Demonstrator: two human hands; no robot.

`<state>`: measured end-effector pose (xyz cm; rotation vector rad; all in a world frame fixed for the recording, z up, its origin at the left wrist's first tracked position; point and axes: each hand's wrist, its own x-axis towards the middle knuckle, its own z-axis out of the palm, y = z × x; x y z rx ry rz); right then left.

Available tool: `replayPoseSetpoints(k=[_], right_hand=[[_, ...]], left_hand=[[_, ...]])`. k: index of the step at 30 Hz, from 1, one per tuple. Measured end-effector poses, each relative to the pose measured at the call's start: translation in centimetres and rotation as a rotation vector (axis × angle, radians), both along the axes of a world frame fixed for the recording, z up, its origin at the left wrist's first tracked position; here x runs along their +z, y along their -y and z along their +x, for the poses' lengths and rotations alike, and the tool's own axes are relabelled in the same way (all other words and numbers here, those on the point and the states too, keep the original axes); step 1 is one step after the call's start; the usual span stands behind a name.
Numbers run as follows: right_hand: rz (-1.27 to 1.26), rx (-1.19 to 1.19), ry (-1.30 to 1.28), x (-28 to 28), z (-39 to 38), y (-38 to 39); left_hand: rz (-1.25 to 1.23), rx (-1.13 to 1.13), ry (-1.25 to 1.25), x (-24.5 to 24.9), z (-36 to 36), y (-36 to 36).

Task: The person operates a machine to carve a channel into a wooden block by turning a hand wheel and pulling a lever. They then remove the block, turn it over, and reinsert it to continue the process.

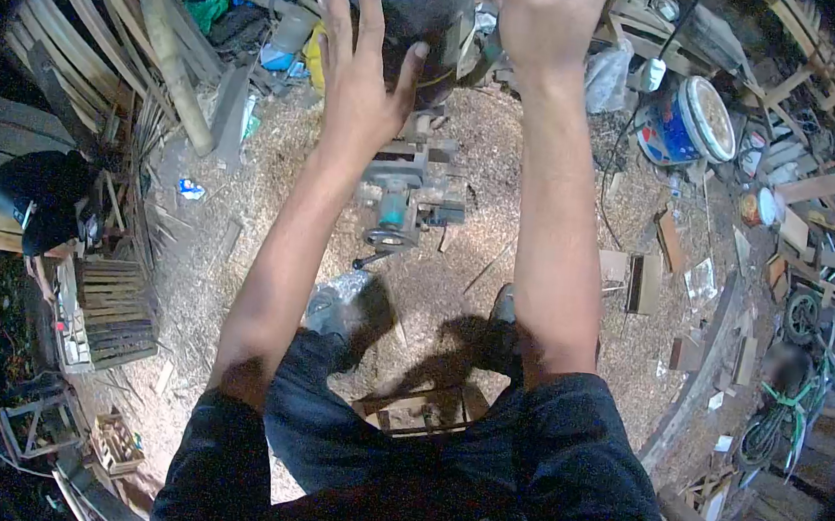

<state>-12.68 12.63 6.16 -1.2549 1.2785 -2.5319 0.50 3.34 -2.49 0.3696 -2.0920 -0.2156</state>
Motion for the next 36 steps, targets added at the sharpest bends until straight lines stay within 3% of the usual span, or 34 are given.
replayPoseSetpoints(k=[2,3,7,12,13,19,23,26,30,31,34,36], right_hand=[[0.012,-0.020,-0.017,-0.3,0.4,-0.6],[0.007,-0.039,-0.058,-0.5,0.6,-0.9],[-0.012,-0.048,-0.100,-0.9,1.9,-1.6],[0.030,0.025,-0.192,-4.8,0.2,-3.6],[-0.035,-0.117,-0.236,-4.2,3.3,-3.5],[-0.108,-0.088,-0.146,-10.1,7.3,-7.2],[0.002,-0.029,-0.371,-11.5,7.6,-9.4],[0.235,0.137,-0.292,-10.1,7.1,-10.5],[0.991,0.262,0.186,-3.5,7.0,-10.3],[0.972,0.272,0.179,-3.6,5.6,-9.3],[1.047,-0.016,-0.282,-5.1,6.0,-7.7],[1.293,-0.165,-0.457,-5.1,6.1,-8.2]], left_hand=[[-0.065,-0.015,-0.059,0.4,-0.2,-0.3],[0.115,-0.021,0.016,1.5,0.3,-1.1],[0.052,0.016,0.101,1.3,1.0,-1.1],[0.145,-0.021,0.177,2.1,1.7,-1.3],[0.153,-0.019,0.202,2.2,1.8,-1.3],[0.004,0.046,0.133,-0.4,1.0,-0.7],[0.018,0.105,0.176,-0.9,1.0,-0.5],[0.053,0.098,0.173,-0.3,1.2,-0.8],[0.175,0.047,0.208,0.4,2.2,-1.2],[0.178,0.048,0.222,0.8,2.7,-1.4],[0.245,-0.027,0.173,-0.4,4.0,-1.4],[0.345,-0.064,0.091,-4.1,5.3,-1.6]])
